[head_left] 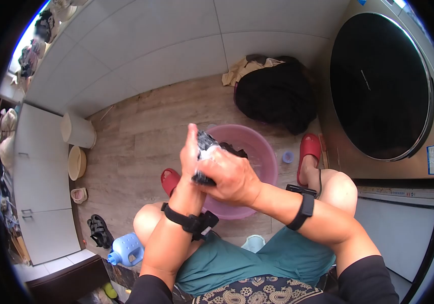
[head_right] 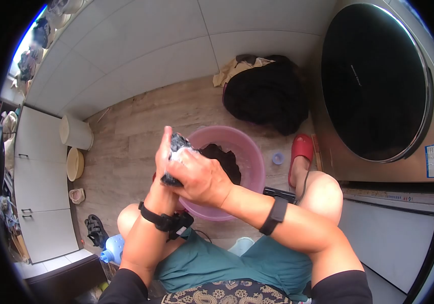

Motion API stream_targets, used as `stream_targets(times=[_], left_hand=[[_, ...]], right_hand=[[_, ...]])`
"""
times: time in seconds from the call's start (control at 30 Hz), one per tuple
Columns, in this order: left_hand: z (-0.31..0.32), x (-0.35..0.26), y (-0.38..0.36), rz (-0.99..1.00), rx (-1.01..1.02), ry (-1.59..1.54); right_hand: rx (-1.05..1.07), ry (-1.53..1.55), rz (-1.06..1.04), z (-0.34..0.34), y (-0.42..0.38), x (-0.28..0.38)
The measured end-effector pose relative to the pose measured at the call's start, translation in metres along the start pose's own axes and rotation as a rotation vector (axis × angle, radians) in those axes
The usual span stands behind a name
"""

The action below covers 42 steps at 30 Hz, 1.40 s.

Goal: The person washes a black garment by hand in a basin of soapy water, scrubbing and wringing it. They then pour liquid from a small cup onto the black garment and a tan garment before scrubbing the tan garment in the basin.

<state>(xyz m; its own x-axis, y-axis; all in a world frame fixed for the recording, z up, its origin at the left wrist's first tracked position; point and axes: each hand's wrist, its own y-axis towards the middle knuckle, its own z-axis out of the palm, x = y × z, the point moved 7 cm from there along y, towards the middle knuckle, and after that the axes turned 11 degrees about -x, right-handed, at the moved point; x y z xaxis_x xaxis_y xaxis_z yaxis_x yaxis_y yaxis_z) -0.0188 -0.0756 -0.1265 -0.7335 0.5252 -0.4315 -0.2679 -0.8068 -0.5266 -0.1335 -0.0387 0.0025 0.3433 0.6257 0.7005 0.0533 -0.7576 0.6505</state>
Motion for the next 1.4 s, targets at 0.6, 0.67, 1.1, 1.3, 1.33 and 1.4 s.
stream_targets(times=[0.6, 0.67, 1.1, 1.3, 1.33, 1.4], left_hand=[[0.038, 0.016, -0.029, 0.026, 0.131, -0.074], [0.055, 0.026, -0.042, 0.145, -0.180, 0.044], [0.047, 0.008, -0.035, 0.012, 0.221, 0.008], [0.023, 0.022, -0.032, 0.142, -0.178, 0.129], [0.018, 0.018, -0.020, 0.038, 0.159, 0.035], [0.015, 0.025, -0.025, -0.050, 0.186, -0.064]], right_hand=[[0.056, -0.018, 0.190, 0.006, -0.004, -0.023], [0.044, -0.161, 0.255, -0.003, 0.019, -0.048], [0.080, -0.061, 0.193, 0.006, -0.006, -0.008], [0.024, -0.194, -0.001, 0.001, 0.003, -0.019], [0.069, -0.130, 0.094, 0.004, -0.008, -0.012], [0.045, -0.087, 0.121, 0.006, -0.010, -0.017]])
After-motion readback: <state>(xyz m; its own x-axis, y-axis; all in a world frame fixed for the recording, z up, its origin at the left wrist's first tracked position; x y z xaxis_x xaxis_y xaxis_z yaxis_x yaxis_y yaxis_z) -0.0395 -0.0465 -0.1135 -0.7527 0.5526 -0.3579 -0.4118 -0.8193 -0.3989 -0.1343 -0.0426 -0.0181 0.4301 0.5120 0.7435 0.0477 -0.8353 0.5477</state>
